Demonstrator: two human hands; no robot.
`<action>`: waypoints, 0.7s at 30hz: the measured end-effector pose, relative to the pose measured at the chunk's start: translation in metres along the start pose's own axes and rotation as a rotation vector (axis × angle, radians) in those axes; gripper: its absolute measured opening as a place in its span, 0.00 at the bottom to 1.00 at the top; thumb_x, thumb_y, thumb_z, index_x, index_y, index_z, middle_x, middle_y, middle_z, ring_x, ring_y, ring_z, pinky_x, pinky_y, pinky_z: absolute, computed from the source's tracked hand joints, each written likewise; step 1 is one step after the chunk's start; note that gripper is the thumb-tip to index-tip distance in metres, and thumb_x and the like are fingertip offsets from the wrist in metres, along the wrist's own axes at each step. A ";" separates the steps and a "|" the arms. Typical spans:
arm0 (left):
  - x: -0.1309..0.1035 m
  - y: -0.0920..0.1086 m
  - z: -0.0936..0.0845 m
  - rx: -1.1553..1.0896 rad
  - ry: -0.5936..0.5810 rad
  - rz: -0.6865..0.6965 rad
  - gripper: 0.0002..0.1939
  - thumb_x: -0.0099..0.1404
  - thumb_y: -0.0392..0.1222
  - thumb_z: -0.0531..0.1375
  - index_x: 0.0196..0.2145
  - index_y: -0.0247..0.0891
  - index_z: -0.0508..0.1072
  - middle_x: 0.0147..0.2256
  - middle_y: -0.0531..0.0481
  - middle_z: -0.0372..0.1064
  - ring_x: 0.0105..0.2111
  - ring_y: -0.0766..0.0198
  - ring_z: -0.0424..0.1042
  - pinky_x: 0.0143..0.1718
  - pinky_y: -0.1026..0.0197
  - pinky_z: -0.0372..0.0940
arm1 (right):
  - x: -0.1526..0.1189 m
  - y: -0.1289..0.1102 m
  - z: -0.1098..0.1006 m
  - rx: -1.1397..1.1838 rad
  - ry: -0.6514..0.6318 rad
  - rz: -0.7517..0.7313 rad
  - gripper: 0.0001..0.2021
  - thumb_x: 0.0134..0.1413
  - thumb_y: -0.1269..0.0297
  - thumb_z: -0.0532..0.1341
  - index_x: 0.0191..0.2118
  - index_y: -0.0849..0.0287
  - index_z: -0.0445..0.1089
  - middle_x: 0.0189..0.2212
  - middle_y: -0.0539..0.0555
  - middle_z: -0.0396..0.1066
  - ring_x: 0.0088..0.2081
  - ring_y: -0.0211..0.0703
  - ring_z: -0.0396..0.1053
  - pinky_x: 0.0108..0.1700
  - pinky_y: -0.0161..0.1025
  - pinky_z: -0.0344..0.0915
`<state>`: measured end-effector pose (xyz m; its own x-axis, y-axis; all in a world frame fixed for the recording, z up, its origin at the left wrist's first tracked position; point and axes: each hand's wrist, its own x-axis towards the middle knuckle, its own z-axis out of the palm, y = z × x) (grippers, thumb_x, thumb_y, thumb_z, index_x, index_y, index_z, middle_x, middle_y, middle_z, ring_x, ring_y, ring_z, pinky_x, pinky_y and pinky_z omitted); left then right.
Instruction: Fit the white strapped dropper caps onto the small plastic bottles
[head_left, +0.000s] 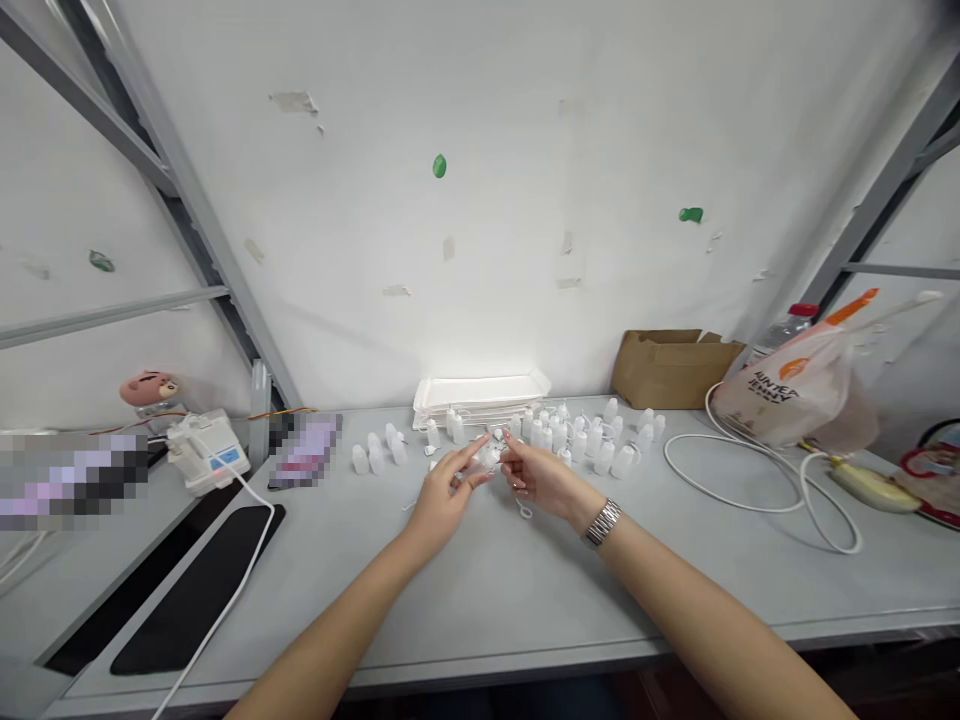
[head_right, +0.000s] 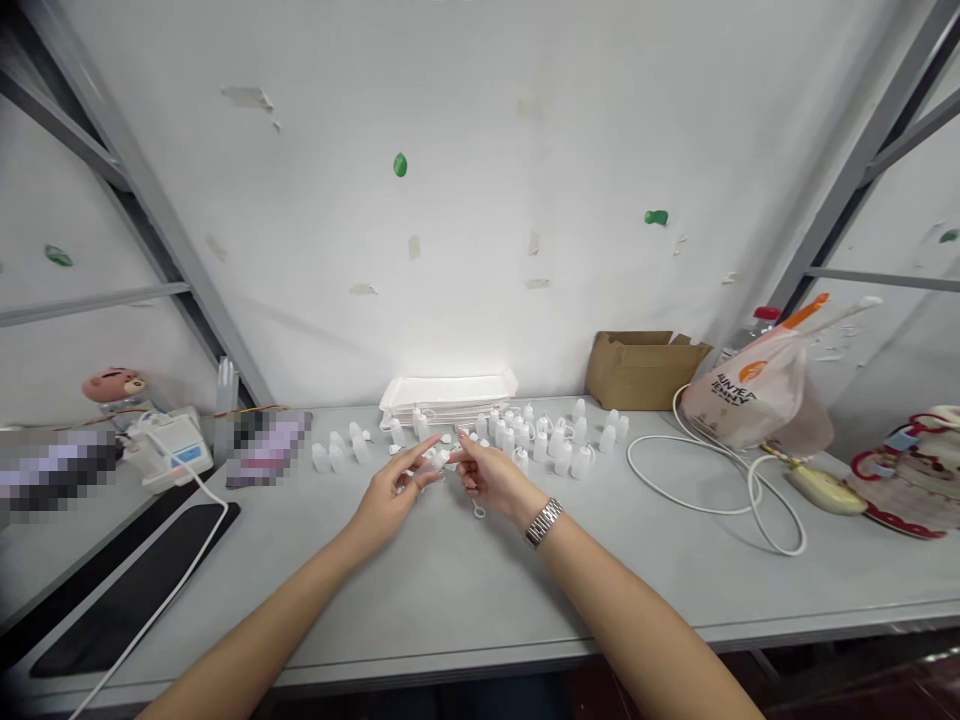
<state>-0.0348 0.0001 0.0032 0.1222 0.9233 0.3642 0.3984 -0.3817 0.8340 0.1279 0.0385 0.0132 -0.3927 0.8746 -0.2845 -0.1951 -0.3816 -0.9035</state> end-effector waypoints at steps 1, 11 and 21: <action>-0.001 0.001 0.001 -0.023 -0.028 -0.004 0.20 0.60 0.40 0.53 0.51 0.49 0.65 0.40 0.49 0.66 0.39 0.63 0.64 0.35 0.63 0.62 | 0.001 0.001 0.000 0.049 -0.022 -0.004 0.15 0.40 0.53 0.65 0.23 0.61 0.68 0.16 0.45 0.57 0.17 0.28 0.49 0.21 0.31 0.47; 0.000 0.004 0.003 -0.215 0.001 -0.183 0.28 0.57 0.46 0.58 0.55 0.44 0.58 0.29 0.55 0.60 0.19 0.74 0.55 0.22 0.68 0.56 | 0.001 -0.002 0.000 0.151 0.054 -0.285 0.09 0.32 0.63 0.69 0.24 0.59 0.73 0.29 0.49 0.69 0.21 0.29 0.51 0.26 0.35 0.50; 0.003 0.003 0.003 -0.250 0.042 -0.205 0.29 0.55 0.48 0.59 0.53 0.40 0.59 0.28 0.54 0.62 0.25 0.69 0.60 0.24 0.67 0.58 | 0.001 -0.002 0.001 0.012 0.177 -0.438 0.08 0.34 0.60 0.67 0.24 0.58 0.73 0.27 0.51 0.69 0.22 0.31 0.52 0.25 0.35 0.50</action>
<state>-0.0306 0.0019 0.0052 0.0224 0.9815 0.1903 0.1743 -0.1913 0.9659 0.1273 0.0402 0.0151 -0.1120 0.9912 0.0710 -0.3193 0.0318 -0.9471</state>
